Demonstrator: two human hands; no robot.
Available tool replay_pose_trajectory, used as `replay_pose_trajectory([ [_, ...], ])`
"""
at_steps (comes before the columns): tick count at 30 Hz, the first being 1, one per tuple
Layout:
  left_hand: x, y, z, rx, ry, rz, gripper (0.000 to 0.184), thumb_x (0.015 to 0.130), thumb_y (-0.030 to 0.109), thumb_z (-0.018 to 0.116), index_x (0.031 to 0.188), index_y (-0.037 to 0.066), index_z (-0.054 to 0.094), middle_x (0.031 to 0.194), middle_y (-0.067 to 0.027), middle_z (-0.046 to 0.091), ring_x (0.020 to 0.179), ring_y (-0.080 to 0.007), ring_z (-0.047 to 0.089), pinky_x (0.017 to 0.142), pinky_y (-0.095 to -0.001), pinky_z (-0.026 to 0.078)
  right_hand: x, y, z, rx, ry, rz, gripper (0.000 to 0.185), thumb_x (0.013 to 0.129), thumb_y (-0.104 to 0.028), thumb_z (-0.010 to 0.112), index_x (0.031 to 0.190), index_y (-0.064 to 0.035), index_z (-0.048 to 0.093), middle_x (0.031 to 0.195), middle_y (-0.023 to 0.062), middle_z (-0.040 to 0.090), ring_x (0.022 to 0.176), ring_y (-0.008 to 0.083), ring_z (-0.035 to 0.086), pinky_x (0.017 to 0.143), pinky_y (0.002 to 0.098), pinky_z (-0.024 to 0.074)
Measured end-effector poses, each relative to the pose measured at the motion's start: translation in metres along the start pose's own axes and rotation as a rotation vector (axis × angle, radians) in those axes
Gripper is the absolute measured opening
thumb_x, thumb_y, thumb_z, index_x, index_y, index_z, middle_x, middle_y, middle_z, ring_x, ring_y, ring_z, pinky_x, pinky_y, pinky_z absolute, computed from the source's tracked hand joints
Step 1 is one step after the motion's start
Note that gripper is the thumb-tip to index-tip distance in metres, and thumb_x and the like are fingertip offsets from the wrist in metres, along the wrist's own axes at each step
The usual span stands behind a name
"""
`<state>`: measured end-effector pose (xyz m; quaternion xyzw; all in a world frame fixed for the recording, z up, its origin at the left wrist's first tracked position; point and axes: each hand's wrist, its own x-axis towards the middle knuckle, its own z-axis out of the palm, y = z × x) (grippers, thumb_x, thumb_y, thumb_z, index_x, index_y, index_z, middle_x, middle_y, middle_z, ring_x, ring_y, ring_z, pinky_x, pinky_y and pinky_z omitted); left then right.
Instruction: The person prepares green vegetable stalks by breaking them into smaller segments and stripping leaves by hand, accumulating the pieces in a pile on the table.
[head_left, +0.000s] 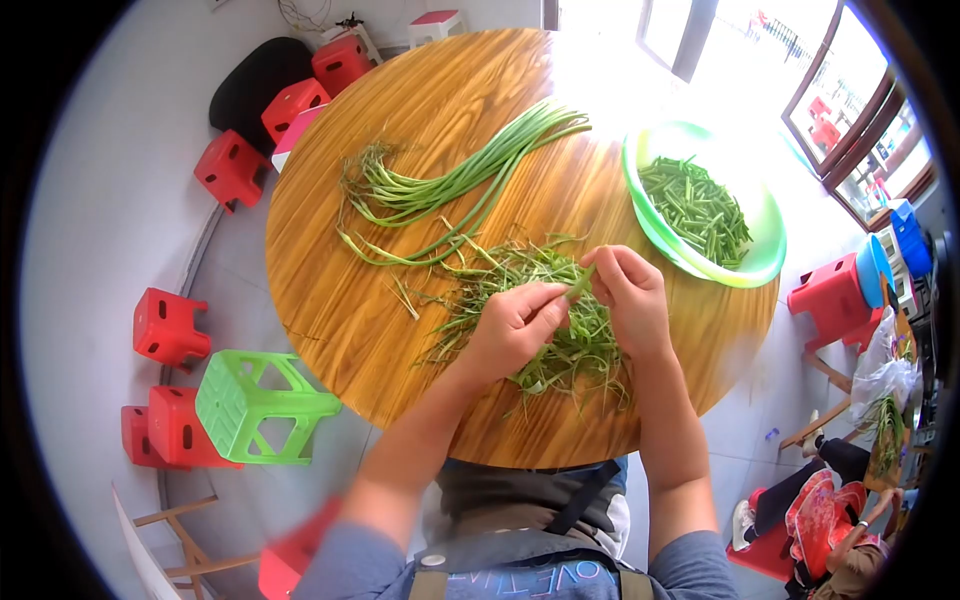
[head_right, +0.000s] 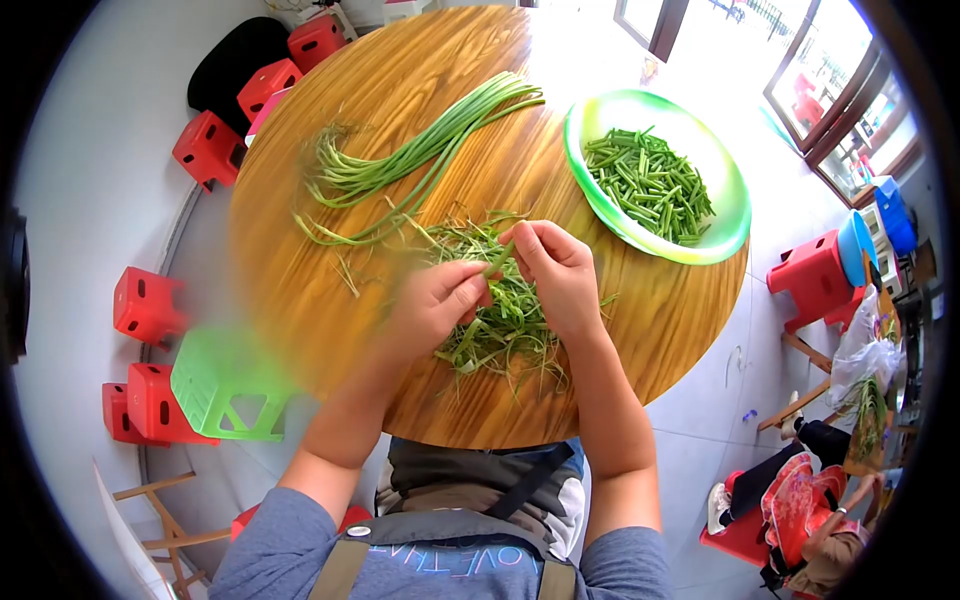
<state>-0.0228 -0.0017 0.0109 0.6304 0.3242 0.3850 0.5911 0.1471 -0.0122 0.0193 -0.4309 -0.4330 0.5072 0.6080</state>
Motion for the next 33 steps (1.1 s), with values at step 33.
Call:
replay_pose_trajectory([
  [33,0.004,0.004,-0.010,-0.780,0.111,-0.370,0.017,0.085,0.014,0.049,0.075,0.002,0.055,0.054,0.0012,0.044,0.041,-0.0058,0.029,0.040,-0.0205,0.025,-0.005,0.013,0.021,-1.024,-0.074,-0.987,0.030,0.066,0.009,0.056,0.094,0.0000,0.057,0.084,0.0096,0.057,0.072,0.0247,0.056,0.066,0.0328,0.0481],
])
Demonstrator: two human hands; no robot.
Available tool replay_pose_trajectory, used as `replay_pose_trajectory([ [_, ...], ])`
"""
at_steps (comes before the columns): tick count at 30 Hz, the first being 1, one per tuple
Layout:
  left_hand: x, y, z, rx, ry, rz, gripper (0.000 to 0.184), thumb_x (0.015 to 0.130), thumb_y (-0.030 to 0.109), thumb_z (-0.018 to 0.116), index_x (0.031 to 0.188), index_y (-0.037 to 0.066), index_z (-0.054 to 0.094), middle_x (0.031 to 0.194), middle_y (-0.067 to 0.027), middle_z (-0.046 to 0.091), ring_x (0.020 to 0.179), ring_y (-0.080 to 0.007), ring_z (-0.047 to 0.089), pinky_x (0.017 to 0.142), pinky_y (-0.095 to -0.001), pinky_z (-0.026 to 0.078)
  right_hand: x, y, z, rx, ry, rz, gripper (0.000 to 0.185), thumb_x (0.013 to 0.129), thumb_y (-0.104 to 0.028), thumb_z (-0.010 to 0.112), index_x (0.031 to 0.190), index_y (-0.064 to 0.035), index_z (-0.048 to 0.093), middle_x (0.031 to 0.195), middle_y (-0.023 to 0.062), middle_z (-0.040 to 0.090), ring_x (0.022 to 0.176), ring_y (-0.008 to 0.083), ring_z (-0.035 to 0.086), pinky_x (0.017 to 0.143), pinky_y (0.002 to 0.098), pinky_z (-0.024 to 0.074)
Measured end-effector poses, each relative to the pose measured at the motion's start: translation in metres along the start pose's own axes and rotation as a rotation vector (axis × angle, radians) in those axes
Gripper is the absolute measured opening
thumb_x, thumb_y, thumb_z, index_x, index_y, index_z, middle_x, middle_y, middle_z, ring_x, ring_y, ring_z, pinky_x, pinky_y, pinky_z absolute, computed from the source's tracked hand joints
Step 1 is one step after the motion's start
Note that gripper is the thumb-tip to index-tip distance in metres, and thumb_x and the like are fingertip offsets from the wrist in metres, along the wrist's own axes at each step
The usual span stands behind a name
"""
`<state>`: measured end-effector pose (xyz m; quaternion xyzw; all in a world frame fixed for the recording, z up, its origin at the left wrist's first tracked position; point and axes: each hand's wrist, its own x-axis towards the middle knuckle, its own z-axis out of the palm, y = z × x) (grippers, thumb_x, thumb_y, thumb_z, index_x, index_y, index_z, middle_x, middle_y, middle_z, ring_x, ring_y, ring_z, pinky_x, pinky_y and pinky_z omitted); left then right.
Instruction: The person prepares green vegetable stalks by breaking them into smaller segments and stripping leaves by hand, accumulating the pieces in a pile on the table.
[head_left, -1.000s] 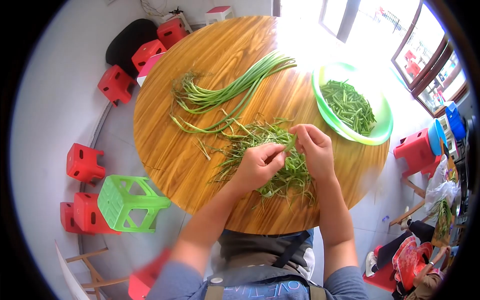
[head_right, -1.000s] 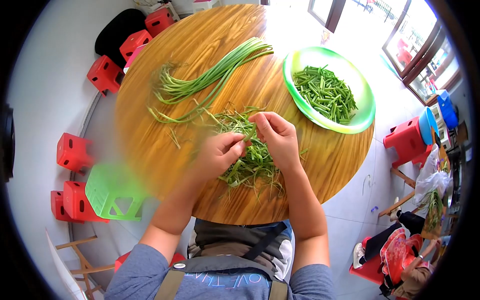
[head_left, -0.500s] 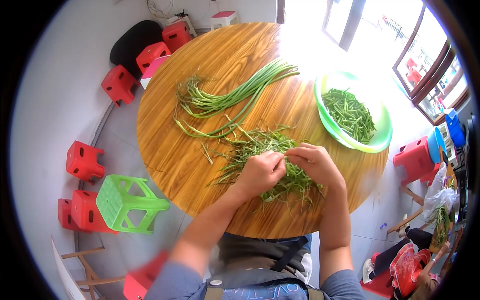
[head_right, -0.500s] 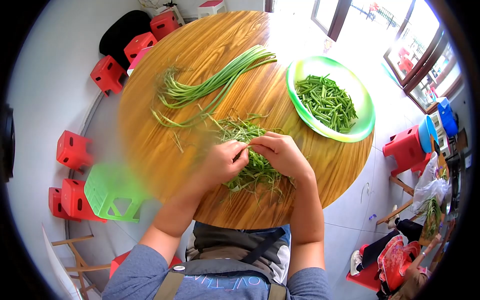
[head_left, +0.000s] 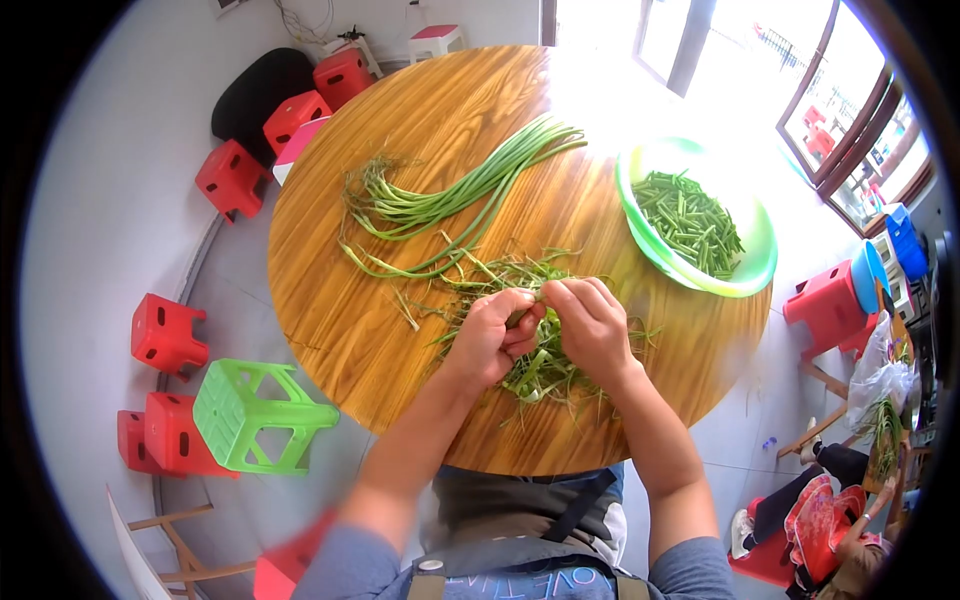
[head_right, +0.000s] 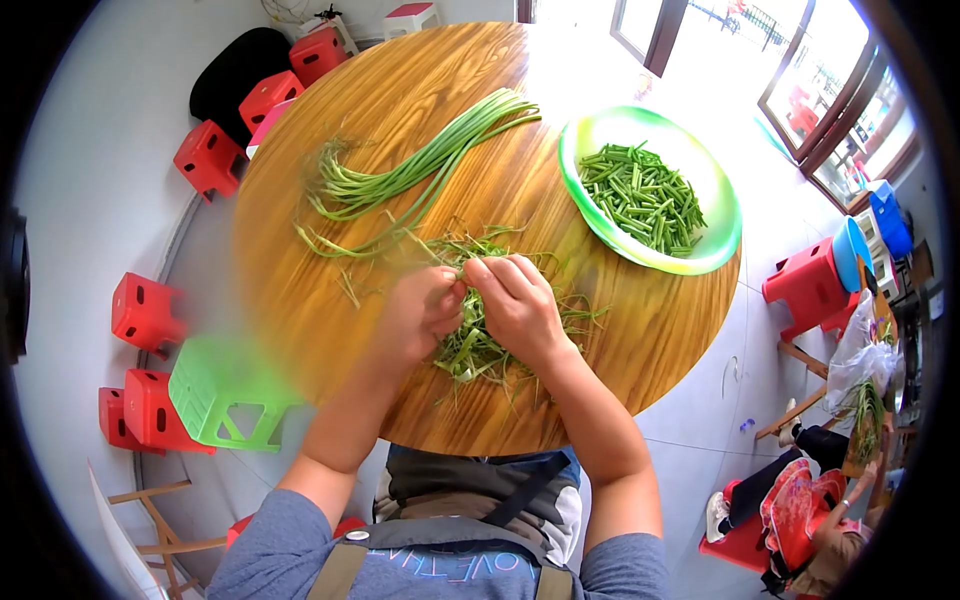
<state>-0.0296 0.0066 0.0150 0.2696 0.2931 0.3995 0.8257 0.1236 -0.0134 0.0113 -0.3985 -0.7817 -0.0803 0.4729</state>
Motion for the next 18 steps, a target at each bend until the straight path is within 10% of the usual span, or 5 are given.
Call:
replay_pose_trajectory([
  [6,0.000,0.001,-0.005,-0.325,-0.221,-0.209,0.018,0.084,0.015,0.048,0.076,0.001,0.056,0.059,-0.0009,0.047,0.042,-0.0059,0.029,0.041,-0.0208,0.028,-0.003,-0.012,0.004,0.395,0.066,0.359,0.017,0.080,0.006,0.055,0.095,0.0005,0.060,0.087,0.0090,0.058,0.077,0.0195,0.058,0.069,0.0267,0.0469],
  [12,-0.004,0.003,0.007,0.098,-0.100,0.083,0.019,0.087,0.017,0.048,0.087,0.000,0.057,0.065,-0.0004,0.049,0.051,-0.0070,0.034,0.049,-0.0206,0.031,-0.002,-0.007,0.011,0.812,0.121,0.596,0.018,0.085,0.001,0.055,0.101,-0.0018,0.063,0.097,0.0056,0.052,0.086,0.0137,0.053,0.072,0.0234,0.0445],
  [18,-0.002,-0.005,0.005,0.409,-0.010,0.254,0.017,0.090,0.012,0.051,0.096,-0.002,0.061,0.071,0.0005,0.054,0.053,-0.0035,0.041,0.048,-0.0182,0.034,0.004,-0.003,-0.009,0.067,0.208,0.280,0.025,0.076,-0.001,0.067,0.100,-0.0066,0.067,0.091,0.0068,0.053,0.078,0.0160,0.054,0.067,0.0260,0.0464],
])
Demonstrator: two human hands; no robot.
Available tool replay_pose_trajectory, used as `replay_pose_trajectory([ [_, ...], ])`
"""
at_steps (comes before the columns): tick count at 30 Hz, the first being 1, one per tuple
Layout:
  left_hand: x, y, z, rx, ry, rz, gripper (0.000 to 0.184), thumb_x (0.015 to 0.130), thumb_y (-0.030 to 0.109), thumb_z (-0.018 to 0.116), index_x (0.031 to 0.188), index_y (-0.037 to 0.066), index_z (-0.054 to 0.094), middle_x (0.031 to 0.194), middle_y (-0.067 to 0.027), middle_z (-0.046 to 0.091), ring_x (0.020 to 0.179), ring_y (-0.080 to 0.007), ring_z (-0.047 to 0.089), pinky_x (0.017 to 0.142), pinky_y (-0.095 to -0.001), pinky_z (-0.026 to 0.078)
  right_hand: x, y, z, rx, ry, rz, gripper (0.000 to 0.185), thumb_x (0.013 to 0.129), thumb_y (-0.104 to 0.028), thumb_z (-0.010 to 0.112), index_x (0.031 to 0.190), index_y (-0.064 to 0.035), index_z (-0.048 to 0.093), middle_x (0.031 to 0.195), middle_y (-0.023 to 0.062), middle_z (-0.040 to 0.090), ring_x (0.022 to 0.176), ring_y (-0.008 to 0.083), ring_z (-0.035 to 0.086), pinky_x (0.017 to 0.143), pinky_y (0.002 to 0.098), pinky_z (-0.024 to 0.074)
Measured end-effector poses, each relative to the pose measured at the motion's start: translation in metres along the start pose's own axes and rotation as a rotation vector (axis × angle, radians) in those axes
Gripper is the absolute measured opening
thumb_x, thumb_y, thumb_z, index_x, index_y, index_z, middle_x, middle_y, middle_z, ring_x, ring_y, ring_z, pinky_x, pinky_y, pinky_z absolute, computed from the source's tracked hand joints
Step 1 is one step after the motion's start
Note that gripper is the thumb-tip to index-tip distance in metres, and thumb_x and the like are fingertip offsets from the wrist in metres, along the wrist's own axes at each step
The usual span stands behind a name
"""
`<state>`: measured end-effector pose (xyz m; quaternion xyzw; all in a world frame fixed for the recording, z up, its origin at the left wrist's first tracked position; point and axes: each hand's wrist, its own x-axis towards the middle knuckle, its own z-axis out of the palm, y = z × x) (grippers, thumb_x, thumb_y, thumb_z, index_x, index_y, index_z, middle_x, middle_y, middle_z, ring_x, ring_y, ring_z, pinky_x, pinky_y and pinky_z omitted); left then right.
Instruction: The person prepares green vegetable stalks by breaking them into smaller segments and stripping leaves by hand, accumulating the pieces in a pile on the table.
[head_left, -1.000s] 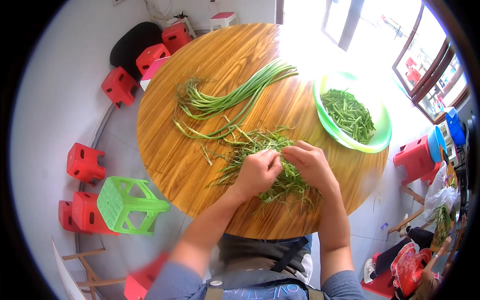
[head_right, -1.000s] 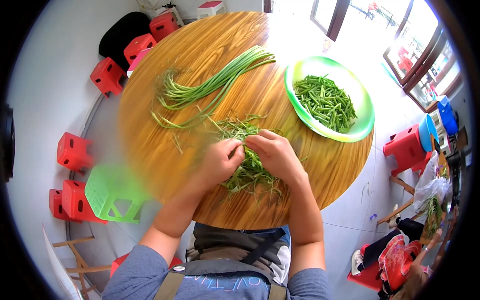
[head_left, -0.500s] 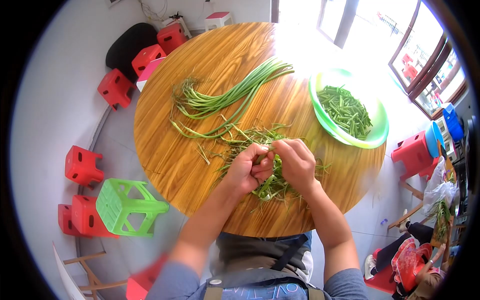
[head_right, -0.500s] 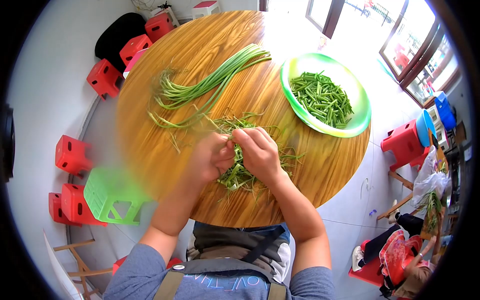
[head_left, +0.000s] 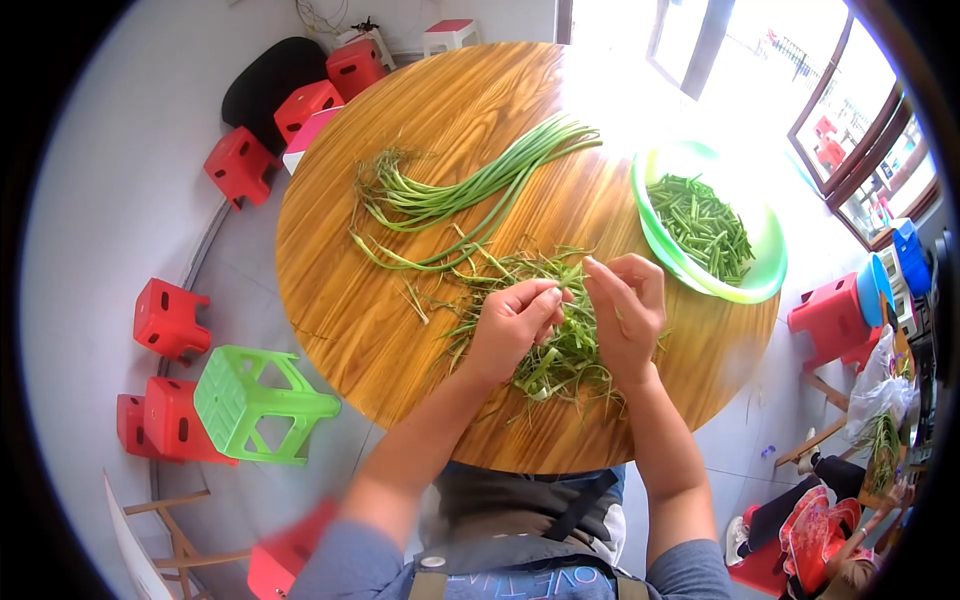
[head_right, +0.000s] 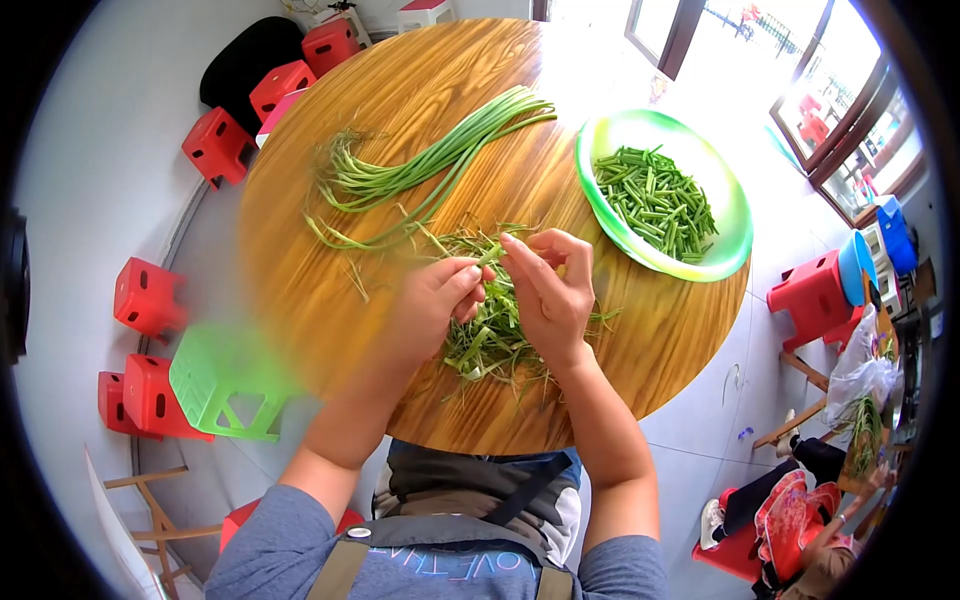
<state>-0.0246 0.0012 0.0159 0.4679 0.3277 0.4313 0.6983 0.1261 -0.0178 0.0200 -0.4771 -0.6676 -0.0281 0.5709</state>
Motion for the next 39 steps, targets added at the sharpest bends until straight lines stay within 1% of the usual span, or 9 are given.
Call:
replay_pose_trajectory([
  [3,-0.001,0.001,0.003,0.102,0.030,0.064,0.017,0.091,0.011,0.051,0.097,-0.001,0.061,0.072,0.0017,0.055,0.054,-0.0021,0.042,0.048,-0.0172,0.034,-0.002,0.001,0.001,0.110,-0.076,0.019,0.025,0.075,-0.002,0.068,0.099,-0.0049,0.067,0.086,0.0074,0.056,0.072,0.0172,0.057,0.062,0.0271,0.0477],
  [6,-0.001,0.000,0.002,0.242,0.050,0.102,0.017,0.090,0.010,0.051,0.098,-0.003,0.060,0.074,-0.0018,0.058,0.058,-0.0055,0.048,0.052,-0.0203,0.040,-0.003,0.005,0.004,0.120,-0.139,-0.019,0.022,0.076,-0.002,0.067,0.098,-0.0036,0.066,0.085,0.0090,0.059,0.070,0.0196,0.059,0.060,0.0287,0.0490],
  [11,0.002,-0.001,-0.004,0.672,-0.027,0.375,0.019,0.086,0.005,0.052,0.099,-0.007,0.057,0.084,-0.0155,0.060,0.071,-0.0239,0.059,0.063,-0.0311,0.047,0.002,0.006,-0.004,0.076,-0.302,-0.043,0.020,0.077,-0.003,0.066,0.097,-0.0020,0.066,0.086,0.0119,0.062,0.074,0.0235,0.062,0.064,0.0302,0.0510],
  [15,0.004,-0.004,-0.009,0.857,-0.098,0.535,0.018,0.083,0.003,0.054,0.097,-0.007,0.058,0.084,-0.0202,0.058,0.074,-0.0339,0.058,0.065,-0.0359,0.047,0.006,0.013,-0.014,0.243,-0.443,0.141,0.018,0.077,-0.004,0.066,0.094,0.0003,0.066,0.084,0.0121,0.066,0.072,0.0219,0.064,0.065,0.0286,0.0509],
  [19,0.007,-0.009,-0.011,0.867,-0.143,0.563,0.016,0.083,0.004,0.054,0.094,-0.007,0.058,0.082,-0.0198,0.057,0.073,-0.0349,0.057,0.064,-0.0372,0.046,0.011,0.017,-0.020,0.291,-0.541,0.219,0.016,0.077,-0.003,0.066,0.092,-0.0006,0.067,0.083,0.0117,0.066,0.072,0.0208,0.064,0.064,0.0276,0.0503],
  [21,0.008,-0.009,-0.011,0.876,-0.163,0.592,0.015,0.083,0.004,0.054,0.093,-0.007,0.058,0.082,-0.0193,0.057,0.073,-0.0348,0.057,0.063,-0.0373,0.046,0.009,0.020,-0.018,0.298,-0.528,0.199,0.016,0.077,-0.002,0.065,0.092,-0.0003,0.067,0.082,0.0117,0.066,0.071,0.0208,0.064,0.063,0.0278,0.0502],
  [24,0.009,-0.009,-0.015,0.924,-0.192,0.515,0.016,0.084,0.005,0.056,0.095,-0.006,0.059,0.086,-0.0161,0.060,0.077,-0.0289,0.060,0.067,-0.0323,0.048,0.006,0.018,-0.018,0.268,-0.504,0.161,0.016,0.076,-0.001,0.064,0.092,0.0002,0.067,0.082,0.0116,0.065,0.071,0.0211,0.064,0.063,0.0280,0.0503],
  [33,0.009,-0.004,-0.015,0.860,-0.191,0.533,0.015,0.084,0.003,0.055,0.095,-0.006,0.057,0.082,-0.0153,0.059,0.073,-0.0269,0.059,0.064,-0.0315,0.047,0.003,0.014,-0.012,0.246,-0.420,0.105,0.015,0.075,0.000,0.064,0.089,0.0001,0.066,0.080,0.0108,0.064,0.068,0.0209,0.063,0.061,0.0277,0.0502],
  [39,0.012,-0.008,-0.016,0.789,-0.180,0.526,0.016,0.084,0.002,0.054,0.097,-0.006,0.058,0.082,-0.0168,0.057,0.071,-0.0298,0.057,0.063,-0.0337,0.046,0.002,0.015,-0.007,0.235,-0.354,0.126,0.015,0.074,0.002,0.063,0.088,-0.0007,0.067,0.078,0.0098,0.064,0.068,0.0182,0.063,0.060,0.0270,0.0501],
])
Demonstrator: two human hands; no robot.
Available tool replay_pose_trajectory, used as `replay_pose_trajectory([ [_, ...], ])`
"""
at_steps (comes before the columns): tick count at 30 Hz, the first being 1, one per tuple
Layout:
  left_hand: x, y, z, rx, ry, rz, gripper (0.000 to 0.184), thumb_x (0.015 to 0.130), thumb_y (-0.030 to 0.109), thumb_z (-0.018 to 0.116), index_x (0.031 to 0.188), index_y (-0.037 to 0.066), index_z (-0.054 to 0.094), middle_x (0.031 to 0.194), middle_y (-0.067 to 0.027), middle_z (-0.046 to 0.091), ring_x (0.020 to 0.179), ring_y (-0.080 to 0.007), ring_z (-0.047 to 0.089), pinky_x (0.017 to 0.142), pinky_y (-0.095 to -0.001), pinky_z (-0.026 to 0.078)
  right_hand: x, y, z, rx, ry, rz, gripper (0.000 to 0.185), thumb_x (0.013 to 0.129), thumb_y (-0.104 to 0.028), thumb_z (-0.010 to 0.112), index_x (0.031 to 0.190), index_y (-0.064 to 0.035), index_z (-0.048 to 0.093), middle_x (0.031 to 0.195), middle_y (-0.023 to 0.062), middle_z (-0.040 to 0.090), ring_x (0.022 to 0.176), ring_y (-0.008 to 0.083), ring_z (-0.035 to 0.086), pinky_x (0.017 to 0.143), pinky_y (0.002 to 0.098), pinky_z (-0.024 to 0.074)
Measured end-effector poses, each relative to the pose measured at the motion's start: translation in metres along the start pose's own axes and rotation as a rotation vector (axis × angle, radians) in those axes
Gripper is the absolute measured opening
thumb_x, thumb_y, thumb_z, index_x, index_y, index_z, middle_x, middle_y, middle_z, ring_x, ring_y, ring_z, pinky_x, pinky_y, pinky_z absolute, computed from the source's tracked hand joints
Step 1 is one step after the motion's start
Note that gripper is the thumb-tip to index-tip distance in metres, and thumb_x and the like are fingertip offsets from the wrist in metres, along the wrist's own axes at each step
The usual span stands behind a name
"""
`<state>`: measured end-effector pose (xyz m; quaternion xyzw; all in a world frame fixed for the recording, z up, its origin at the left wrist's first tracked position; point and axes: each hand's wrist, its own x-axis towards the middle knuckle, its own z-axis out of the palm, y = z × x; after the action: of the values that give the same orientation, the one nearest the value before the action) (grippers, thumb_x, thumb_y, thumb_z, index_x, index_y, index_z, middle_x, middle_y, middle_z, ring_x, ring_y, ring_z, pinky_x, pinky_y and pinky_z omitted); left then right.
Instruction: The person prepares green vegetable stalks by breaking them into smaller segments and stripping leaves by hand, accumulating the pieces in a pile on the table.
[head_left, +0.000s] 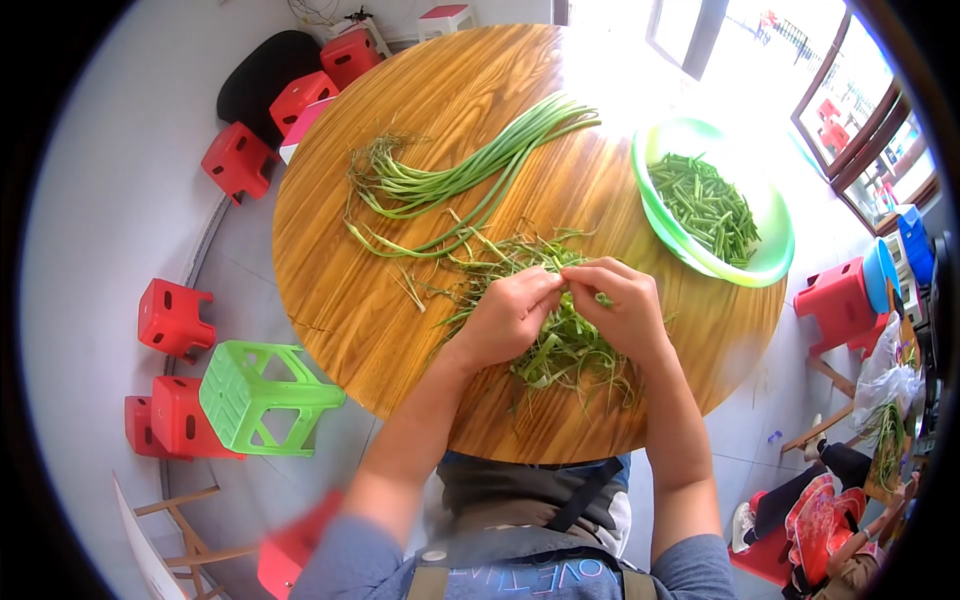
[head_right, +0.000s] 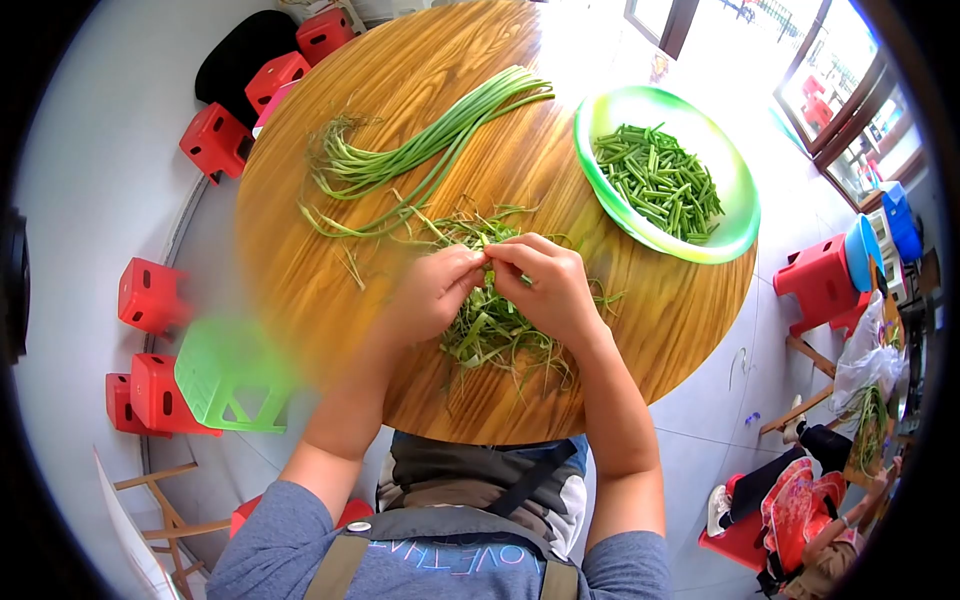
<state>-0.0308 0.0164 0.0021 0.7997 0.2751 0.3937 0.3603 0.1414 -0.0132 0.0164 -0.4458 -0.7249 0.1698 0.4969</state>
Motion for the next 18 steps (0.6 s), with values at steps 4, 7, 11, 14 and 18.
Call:
replay_pose_trajectory([
  [4,0.000,0.002,-0.003,-0.115,0.008,-0.062,0.017,0.085,0.002,0.054,0.099,-0.006,0.058,0.083,-0.0134,0.058,0.072,-0.0225,0.057,0.064,-0.0297,0.046,0.001,0.000,-0.002,0.152,0.022,0.134,0.015,0.076,0.002,0.062,0.089,-0.0008,0.067,0.079,0.0057,0.065,0.067,0.0115,0.062,0.060,0.0236,0.0496],
  [7,-0.001,0.002,-0.004,-0.297,0.023,-0.176,0.017,0.086,0.003,0.053,0.100,-0.006,0.058,0.083,-0.0095,0.059,0.073,-0.0160,0.056,0.065,-0.0265,0.045,-0.001,0.000,-0.004,0.410,0.003,0.376,0.014,0.078,0.002,0.061,0.090,0.0001,0.067,0.081,0.0040,0.065,0.066,0.0075,0.059,0.058,0.0203,0.0486],
  [11,0.001,0.013,-0.009,-0.487,0.056,-0.332,0.016,0.088,0.005,0.052,0.099,-0.003,0.060,0.081,-0.0041,0.058,0.072,-0.0107,0.053,0.064,-0.0237,0.043,0.000,-0.005,-0.011,0.589,0.133,0.475,0.014,0.082,0.001,0.057,0.093,0.0014,0.066,0.081,0.0061,0.065,0.065,0.0074,0.057,0.058,0.0190,0.0474],
  [14,0.000,0.010,-0.016,-0.635,0.119,-0.404,0.016,0.090,0.009,0.050,0.097,-0.001,0.061,0.076,-0.0012,0.056,0.067,-0.0084,0.049,0.060,-0.0217,0.039,0.001,0.008,-0.025,0.875,0.377,0.512,0.017,0.085,0.000,0.053,0.097,0.0039,0.064,0.082,0.0083,0.065,0.068,0.0093,0.058,0.060,0.0191,0.0470],
  [18,0.001,0.005,-0.017,-0.876,0.213,-0.390,0.018,0.090,0.014,0.048,0.089,0.001,0.060,0.064,0.0024,0.048,0.057,-0.0057,0.038,0.053,-0.0200,0.031,0.003,0.027,-0.045,1.165,0.516,0.402,0.019,0.087,-0.003,0.052,0.100,0.0076,0.061,0.078,0.0080,0.062,0.067,0.0095,0.055,0.060,0.0184,0.0447],
])
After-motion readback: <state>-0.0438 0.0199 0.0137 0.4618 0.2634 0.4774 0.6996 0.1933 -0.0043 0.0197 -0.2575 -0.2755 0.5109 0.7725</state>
